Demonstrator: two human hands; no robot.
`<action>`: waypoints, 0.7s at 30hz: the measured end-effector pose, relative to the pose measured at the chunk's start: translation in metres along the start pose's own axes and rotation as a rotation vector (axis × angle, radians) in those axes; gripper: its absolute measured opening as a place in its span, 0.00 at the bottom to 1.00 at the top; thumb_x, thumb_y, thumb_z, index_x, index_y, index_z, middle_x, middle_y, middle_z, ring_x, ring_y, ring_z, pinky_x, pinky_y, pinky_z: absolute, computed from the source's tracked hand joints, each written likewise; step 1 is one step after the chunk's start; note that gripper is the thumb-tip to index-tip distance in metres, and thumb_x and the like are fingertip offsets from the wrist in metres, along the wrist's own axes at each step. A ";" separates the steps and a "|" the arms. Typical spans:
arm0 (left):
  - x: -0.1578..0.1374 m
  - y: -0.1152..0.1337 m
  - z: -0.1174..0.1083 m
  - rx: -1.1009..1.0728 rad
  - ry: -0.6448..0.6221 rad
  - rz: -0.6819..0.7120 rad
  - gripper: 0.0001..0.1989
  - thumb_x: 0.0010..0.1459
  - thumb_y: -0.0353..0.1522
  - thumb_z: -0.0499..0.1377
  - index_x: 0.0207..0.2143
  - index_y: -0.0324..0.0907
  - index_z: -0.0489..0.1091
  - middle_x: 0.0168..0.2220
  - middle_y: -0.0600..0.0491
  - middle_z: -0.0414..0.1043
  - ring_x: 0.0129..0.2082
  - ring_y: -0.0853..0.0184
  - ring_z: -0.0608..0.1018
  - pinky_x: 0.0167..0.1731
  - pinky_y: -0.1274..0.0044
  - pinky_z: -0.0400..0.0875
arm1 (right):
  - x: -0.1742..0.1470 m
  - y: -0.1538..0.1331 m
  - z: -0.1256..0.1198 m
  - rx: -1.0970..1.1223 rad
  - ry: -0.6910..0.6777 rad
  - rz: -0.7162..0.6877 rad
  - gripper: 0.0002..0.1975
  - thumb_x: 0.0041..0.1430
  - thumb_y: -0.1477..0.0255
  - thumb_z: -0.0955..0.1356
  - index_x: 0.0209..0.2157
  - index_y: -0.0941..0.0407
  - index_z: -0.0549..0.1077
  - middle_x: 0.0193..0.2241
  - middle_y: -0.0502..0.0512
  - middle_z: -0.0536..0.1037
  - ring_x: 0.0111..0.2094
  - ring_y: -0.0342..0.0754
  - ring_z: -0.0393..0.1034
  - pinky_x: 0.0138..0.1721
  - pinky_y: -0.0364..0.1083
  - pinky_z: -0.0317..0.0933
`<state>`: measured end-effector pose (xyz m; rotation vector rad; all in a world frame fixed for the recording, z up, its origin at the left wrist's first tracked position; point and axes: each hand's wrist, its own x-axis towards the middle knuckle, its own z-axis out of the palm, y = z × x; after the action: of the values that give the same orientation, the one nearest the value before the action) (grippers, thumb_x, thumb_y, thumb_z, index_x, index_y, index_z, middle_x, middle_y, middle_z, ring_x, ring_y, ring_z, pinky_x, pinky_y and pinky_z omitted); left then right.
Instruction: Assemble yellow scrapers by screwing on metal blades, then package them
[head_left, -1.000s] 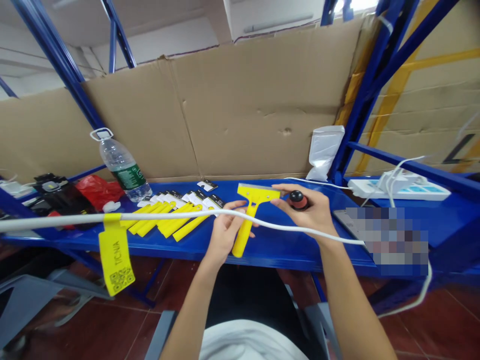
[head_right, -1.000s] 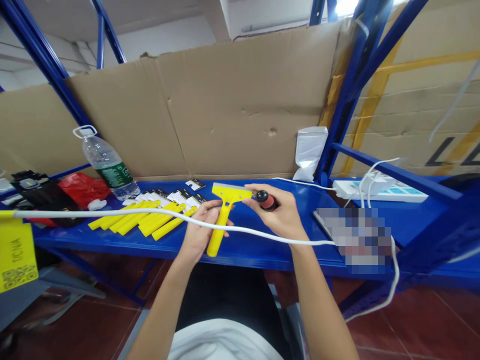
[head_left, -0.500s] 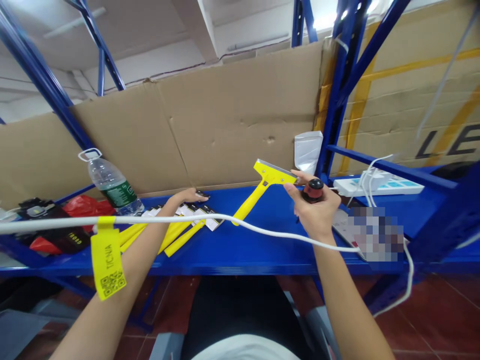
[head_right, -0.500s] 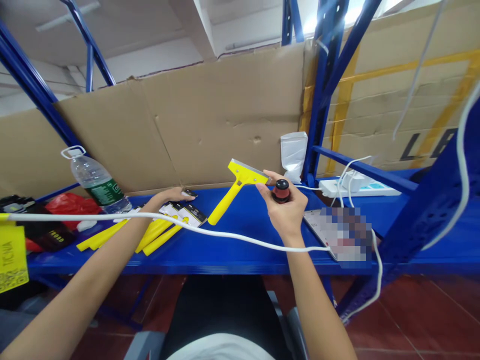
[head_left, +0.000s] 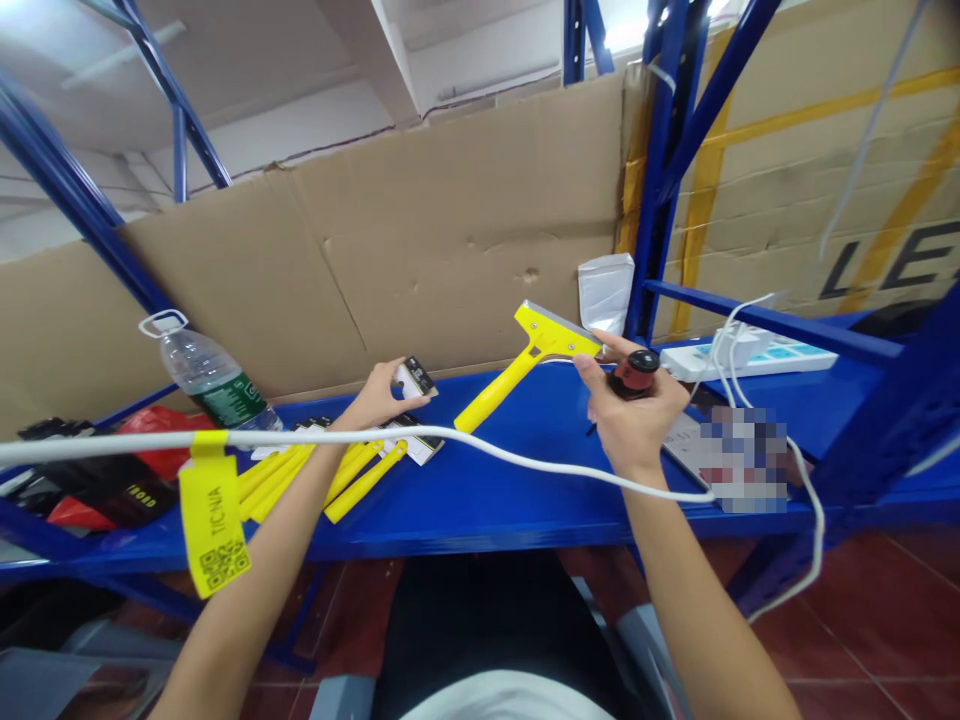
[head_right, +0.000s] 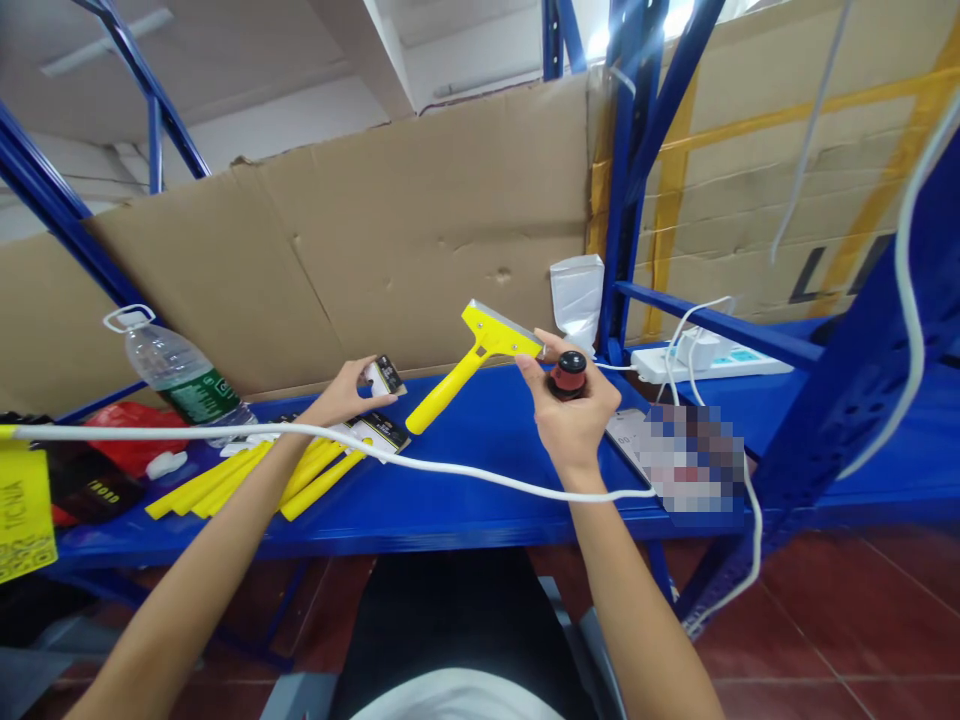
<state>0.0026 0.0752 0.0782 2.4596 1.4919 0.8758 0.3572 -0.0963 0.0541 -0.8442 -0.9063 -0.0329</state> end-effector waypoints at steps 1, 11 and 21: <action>-0.009 0.008 0.004 -0.067 0.029 0.080 0.56 0.54 0.55 0.75 0.76 0.37 0.62 0.71 0.34 0.67 0.67 0.46 0.76 0.70 0.60 0.69 | 0.000 0.002 0.000 -0.001 0.031 -0.005 0.19 0.62 0.60 0.81 0.52 0.53 0.87 0.36 0.54 0.85 0.28 0.49 0.78 0.27 0.48 0.74; -0.071 0.057 0.045 -0.201 0.390 0.526 0.64 0.51 0.50 0.82 0.81 0.50 0.52 0.72 0.35 0.62 0.70 0.40 0.73 0.68 0.48 0.72 | 0.000 0.005 0.004 0.130 0.175 0.042 0.22 0.58 0.60 0.84 0.51 0.54 0.87 0.32 0.50 0.81 0.14 0.40 0.64 0.13 0.45 0.55; -0.084 0.115 0.051 -0.249 0.496 0.581 0.63 0.47 0.45 0.85 0.78 0.50 0.56 0.73 0.35 0.64 0.73 0.38 0.70 0.70 0.46 0.70 | -0.009 0.000 0.010 0.044 0.082 0.011 0.22 0.60 0.58 0.83 0.51 0.54 0.86 0.31 0.50 0.82 0.15 0.40 0.64 0.15 0.44 0.57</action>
<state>0.0896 -0.0441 0.0481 2.6225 0.6638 1.7529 0.3446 -0.0929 0.0507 -0.8012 -0.8224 -0.0376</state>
